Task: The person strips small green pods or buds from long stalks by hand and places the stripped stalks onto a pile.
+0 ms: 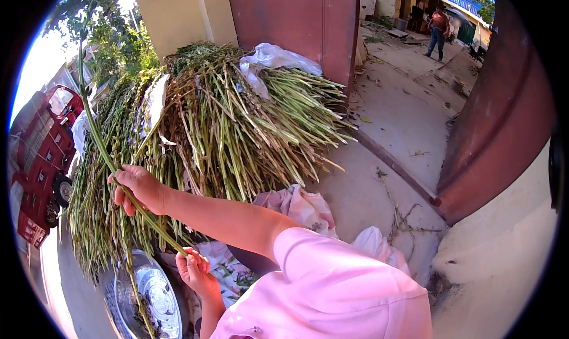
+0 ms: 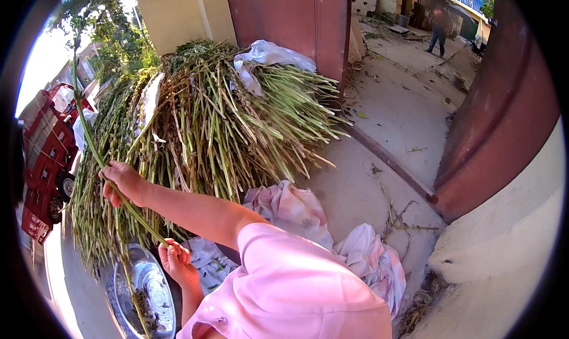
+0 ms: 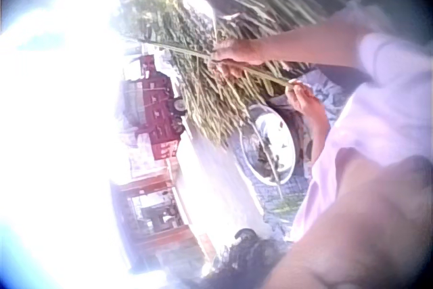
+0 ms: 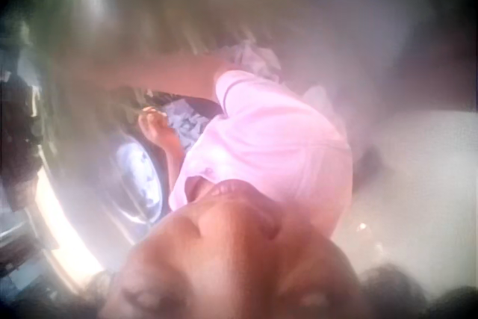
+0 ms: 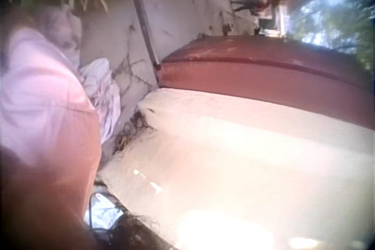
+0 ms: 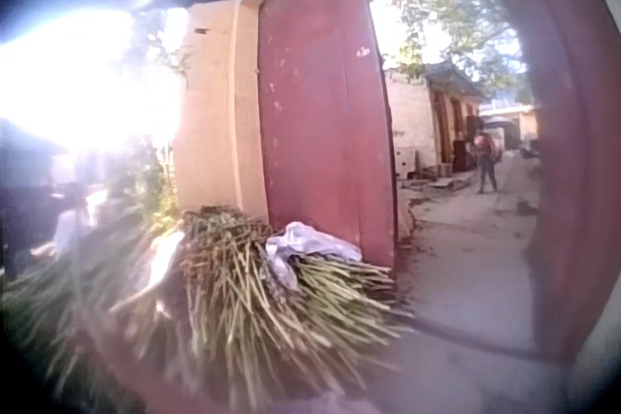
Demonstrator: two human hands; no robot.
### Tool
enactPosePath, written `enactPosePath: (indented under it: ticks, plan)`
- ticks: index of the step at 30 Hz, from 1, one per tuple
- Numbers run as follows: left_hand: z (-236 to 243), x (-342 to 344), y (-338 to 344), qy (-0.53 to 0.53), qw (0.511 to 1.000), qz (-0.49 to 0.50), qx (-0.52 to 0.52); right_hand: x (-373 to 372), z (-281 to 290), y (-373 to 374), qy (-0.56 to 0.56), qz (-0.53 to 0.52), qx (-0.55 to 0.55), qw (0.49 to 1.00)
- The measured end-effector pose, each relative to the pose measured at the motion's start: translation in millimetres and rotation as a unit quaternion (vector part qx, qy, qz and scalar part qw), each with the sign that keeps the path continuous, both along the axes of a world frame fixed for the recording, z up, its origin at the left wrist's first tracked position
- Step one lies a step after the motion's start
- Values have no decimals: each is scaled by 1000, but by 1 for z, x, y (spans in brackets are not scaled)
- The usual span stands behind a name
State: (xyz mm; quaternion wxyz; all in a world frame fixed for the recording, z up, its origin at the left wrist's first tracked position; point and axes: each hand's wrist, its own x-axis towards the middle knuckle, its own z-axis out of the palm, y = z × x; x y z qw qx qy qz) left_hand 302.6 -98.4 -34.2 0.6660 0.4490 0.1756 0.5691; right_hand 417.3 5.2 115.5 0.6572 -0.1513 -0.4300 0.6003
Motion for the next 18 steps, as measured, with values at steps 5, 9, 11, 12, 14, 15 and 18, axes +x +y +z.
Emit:
enactPosePath:
  ticks: [5,9,11,12,14,15,18]
  plan:
    - [-1,13,-27,4,999,-28,-19,-6,-4,-13,-29,-56,-22,998]
    - [7,17,-31,129,982,-131,31,32,-14,-42,-152,-165,-56,973]
    - [19,6,-11,205,975,-76,48,57,-25,-63,-170,-169,-76,968]
    - [27,-4,3,205,977,-40,50,66,-32,-72,-223,-202,-79,950]
    - [54,-19,30,202,977,28,62,85,-52,-96,-248,-192,-73,947]
    - [73,-24,43,200,975,62,73,95,-66,-107,-252,-185,-68,948]
    - [121,-36,76,176,977,113,43,109,-96,-147,-280,-200,-88,935]
